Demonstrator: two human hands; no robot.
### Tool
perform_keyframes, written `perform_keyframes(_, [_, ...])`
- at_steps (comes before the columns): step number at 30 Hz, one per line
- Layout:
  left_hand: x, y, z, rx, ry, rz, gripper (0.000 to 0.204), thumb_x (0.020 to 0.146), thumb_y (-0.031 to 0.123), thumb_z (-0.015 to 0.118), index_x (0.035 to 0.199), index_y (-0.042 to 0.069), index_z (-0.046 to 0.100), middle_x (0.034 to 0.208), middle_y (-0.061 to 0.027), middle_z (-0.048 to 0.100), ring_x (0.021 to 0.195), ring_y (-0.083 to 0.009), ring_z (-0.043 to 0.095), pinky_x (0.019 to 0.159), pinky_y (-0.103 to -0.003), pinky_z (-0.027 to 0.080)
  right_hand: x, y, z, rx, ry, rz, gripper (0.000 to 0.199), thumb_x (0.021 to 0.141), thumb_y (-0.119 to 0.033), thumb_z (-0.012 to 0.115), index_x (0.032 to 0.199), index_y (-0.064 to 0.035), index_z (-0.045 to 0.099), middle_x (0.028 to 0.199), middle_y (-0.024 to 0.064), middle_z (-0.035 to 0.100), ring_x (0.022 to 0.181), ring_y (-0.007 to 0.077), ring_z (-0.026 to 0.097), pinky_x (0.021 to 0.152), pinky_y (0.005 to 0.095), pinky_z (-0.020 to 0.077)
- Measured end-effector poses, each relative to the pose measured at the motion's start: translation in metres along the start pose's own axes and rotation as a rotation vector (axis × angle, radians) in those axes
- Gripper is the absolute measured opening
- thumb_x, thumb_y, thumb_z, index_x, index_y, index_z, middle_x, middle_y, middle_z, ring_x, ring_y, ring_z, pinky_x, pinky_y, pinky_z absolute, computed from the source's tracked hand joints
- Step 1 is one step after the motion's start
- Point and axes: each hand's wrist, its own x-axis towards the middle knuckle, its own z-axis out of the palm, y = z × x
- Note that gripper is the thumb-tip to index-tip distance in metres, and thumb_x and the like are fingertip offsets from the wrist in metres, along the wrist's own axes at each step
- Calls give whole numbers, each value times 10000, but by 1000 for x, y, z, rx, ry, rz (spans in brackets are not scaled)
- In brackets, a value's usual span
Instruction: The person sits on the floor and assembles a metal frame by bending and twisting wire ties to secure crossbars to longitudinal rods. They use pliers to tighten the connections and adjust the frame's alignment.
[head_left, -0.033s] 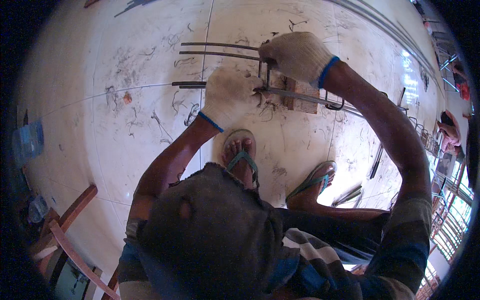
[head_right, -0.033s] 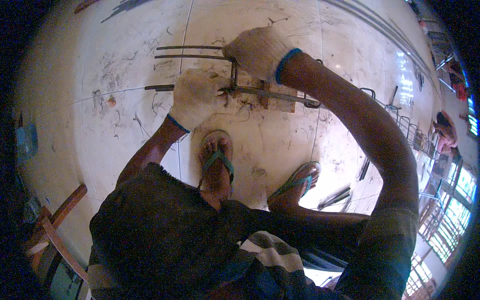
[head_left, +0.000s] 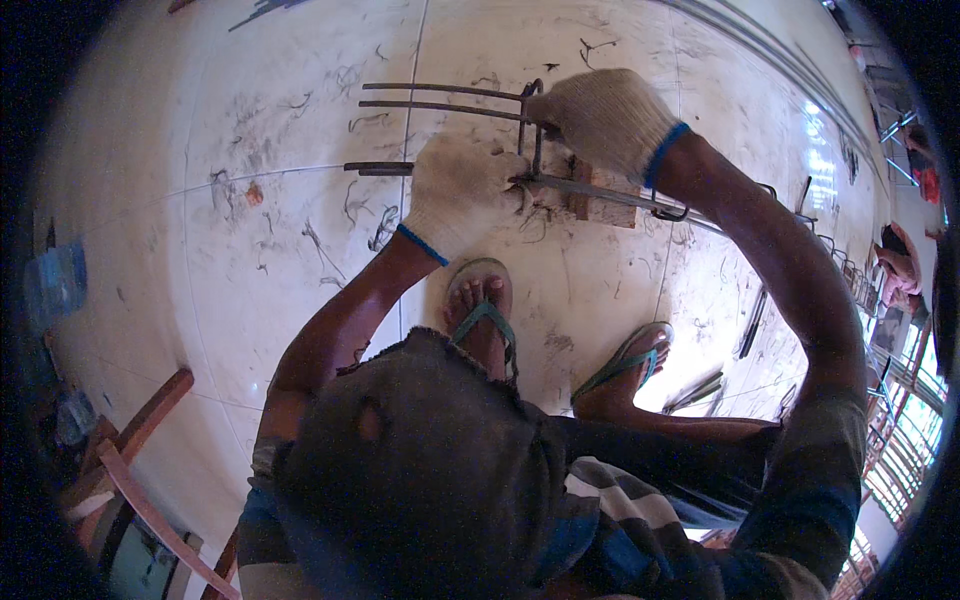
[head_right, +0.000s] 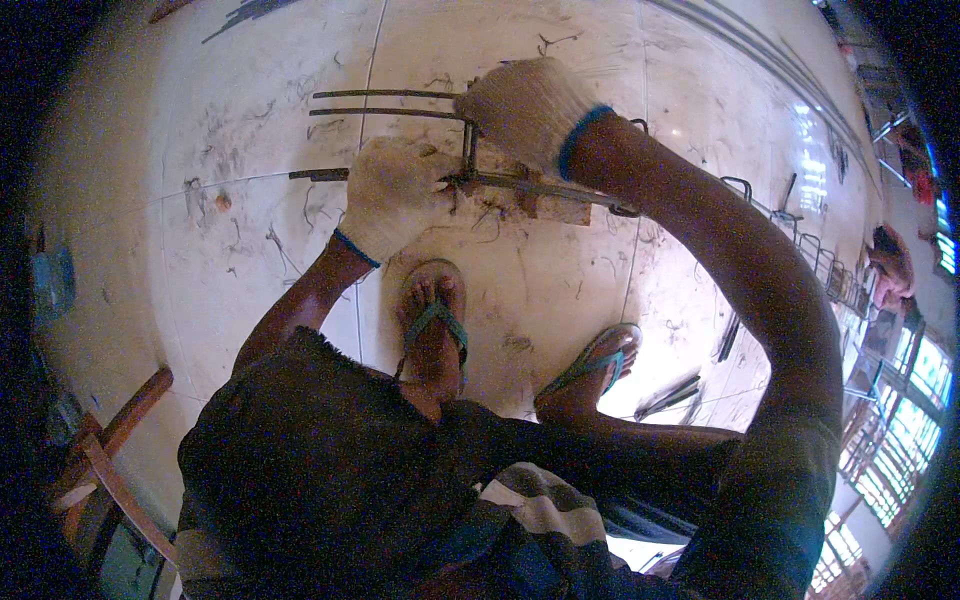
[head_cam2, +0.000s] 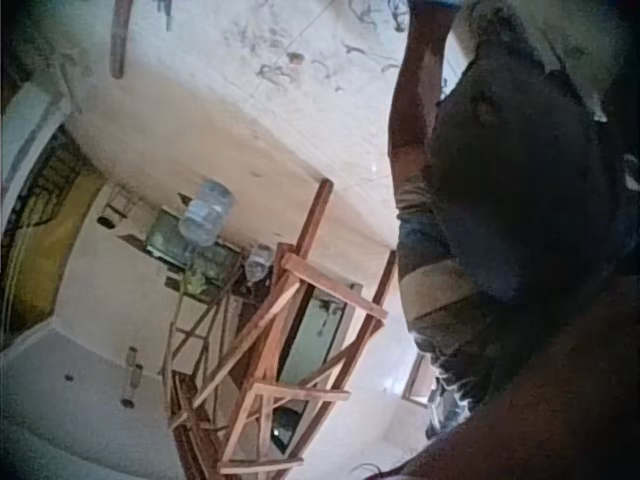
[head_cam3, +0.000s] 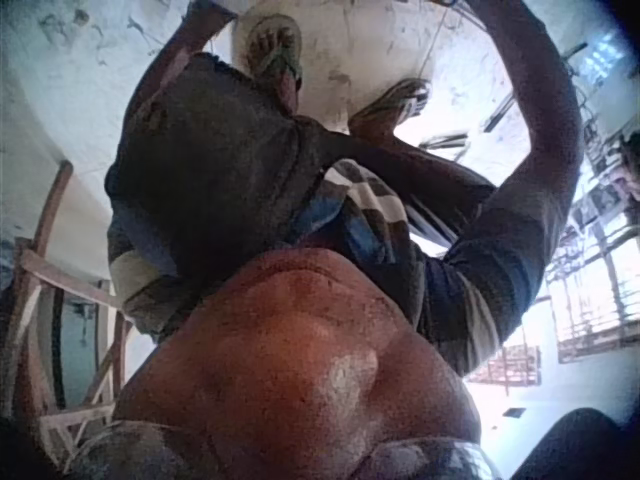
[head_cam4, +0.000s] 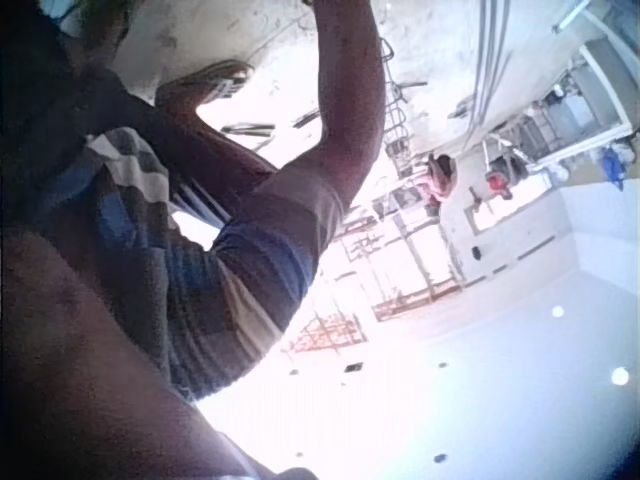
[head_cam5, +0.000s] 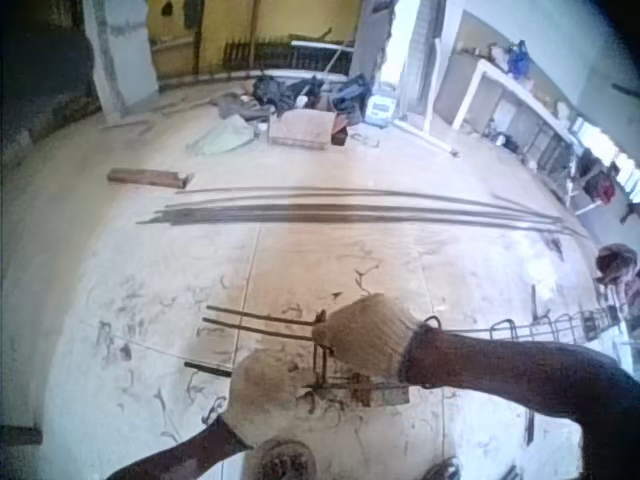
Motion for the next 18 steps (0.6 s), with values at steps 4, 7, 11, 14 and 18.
perform_keyframes(4, [3,-2,7,-31,141,62,212,756,313,808,936,201,795,882,-22,702,972,-247,658,880,-422,515,-37,-18,9,-79,-237,115,213,920,-245,698,1081,-106,715,855,101,745,861,296,754,708,431,604])
perform_keyframes(7, [4,-3,7,-72,144,72,255,692,248,813,938,183,790,874,-20,701,974,-238,661,882,-424,514,-62,-40,7,28,-315,-153,306,862,-301,753,1075,-89,696,810,98,732,843,311,751,672,432,596])
perform_keyframes(11, [5,-7,9,-68,214,162,302,638,231,802,933,170,774,875,-18,707,948,-234,668,884,-416,511,-63,-67,8,347,9,-195,148,827,-214,669,795,-77,714,693,128,695,654,338,725,558,457,562])
perform_keyframes(14, [6,-13,15,-113,293,223,296,634,226,790,923,171,762,878,-16,710,928,-234,675,880,-415,509,-51,-75,8,332,75,-138,146,837,-212,666,881,-82,715,720,122,700,676,323,733,562,446,569])
perform_keyframes(18, [2,-17,22,-125,280,165,246,693,235,780,932,185,751,886,-11,707,943,-235,682,875,-422,506,-39,-57,5,249,194,-68,144,876,-200,635,947,-90,695,750,105,706,687,315,733,552,432,575])
